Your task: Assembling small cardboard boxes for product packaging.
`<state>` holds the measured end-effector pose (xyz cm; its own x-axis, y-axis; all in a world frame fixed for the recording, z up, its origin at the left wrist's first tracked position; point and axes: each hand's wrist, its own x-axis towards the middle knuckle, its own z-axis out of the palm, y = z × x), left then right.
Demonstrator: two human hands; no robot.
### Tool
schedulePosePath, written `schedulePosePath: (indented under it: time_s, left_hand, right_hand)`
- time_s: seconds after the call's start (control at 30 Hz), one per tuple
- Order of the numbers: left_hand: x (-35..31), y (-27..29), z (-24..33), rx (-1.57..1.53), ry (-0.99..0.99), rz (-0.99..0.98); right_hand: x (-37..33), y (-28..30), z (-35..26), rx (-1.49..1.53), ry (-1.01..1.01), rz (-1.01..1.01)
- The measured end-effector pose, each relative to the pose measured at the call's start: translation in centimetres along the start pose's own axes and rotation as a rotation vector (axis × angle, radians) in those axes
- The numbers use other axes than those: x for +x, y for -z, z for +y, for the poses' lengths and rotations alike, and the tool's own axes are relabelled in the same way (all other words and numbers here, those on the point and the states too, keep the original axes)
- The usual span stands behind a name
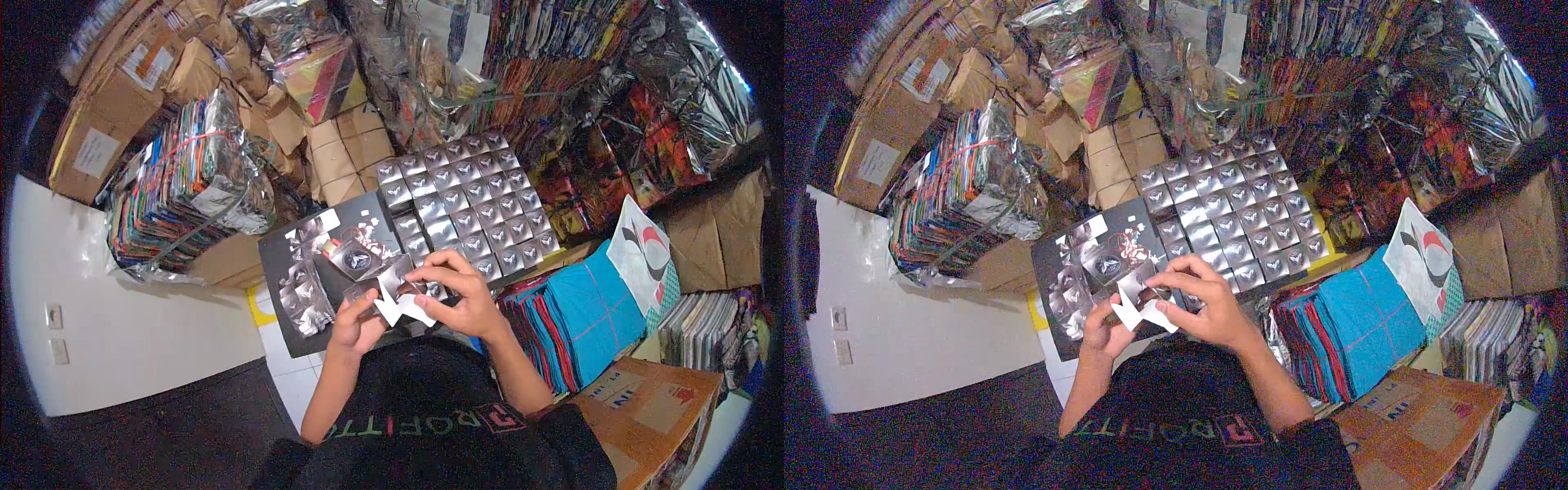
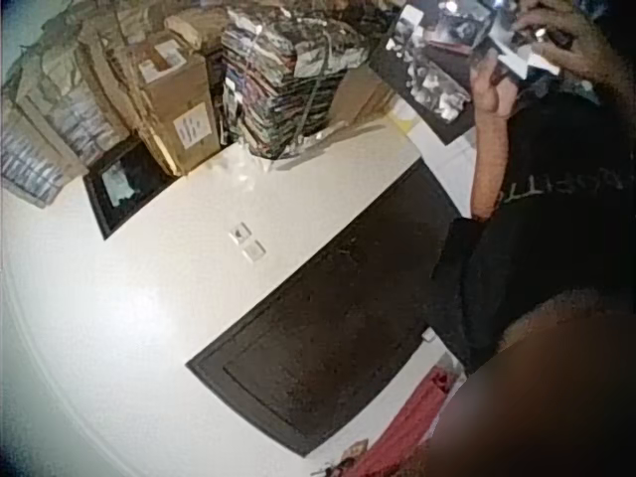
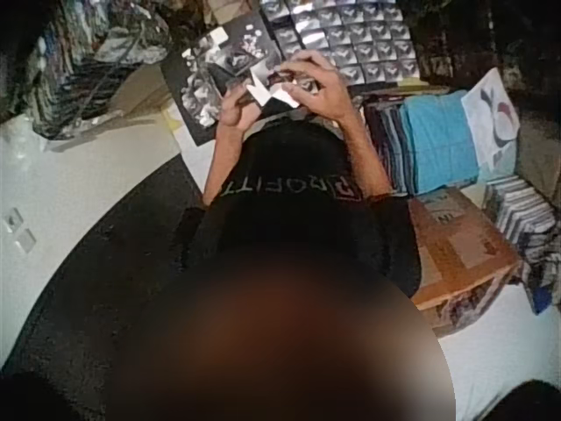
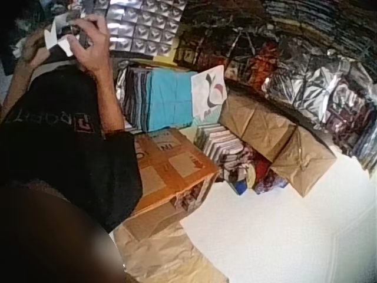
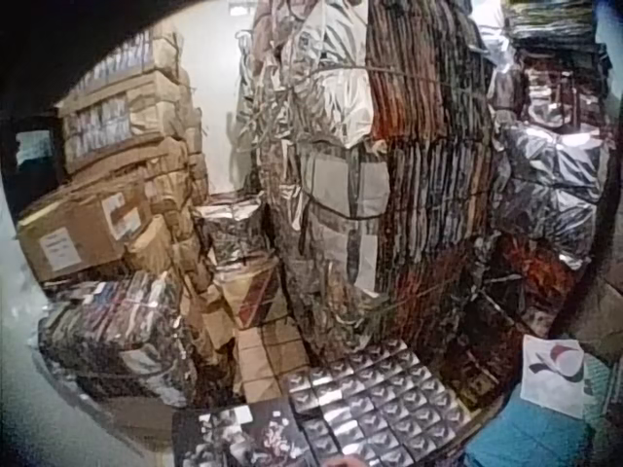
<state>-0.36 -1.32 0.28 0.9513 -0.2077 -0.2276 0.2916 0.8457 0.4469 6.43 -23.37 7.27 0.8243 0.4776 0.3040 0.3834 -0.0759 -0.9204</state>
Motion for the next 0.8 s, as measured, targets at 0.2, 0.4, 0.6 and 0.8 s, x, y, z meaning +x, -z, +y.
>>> schedulePosePath:
  time_s: [0.2, 0.4, 0.6, 0.8]
  left_hand:
    - [0.0, -0.4, -0.1, -0.037, -0.008, -0.030]
    - [-0.1, -1.2, 0.6, 0.037, -0.022, 0.002]
    - [-0.3, -1.9, 0.8, 0.048, 0.059, -0.095]
    - [-0.4, -2.1, 0.5, 0.075, 0.068, -0.112]
  right_hand:
    - [0.2, 0.4, 0.8, 0.015, 0.065, -0.033]
    - [0.1, 1.1, 0.9, 0.112, -0.007, -0.078]
    - [-0.4, 0.3, 0.9, 0.552, -0.300, -0.009]
    - [-0.8, 0.3, 0.8, 0.467, -0.318, -0.042]
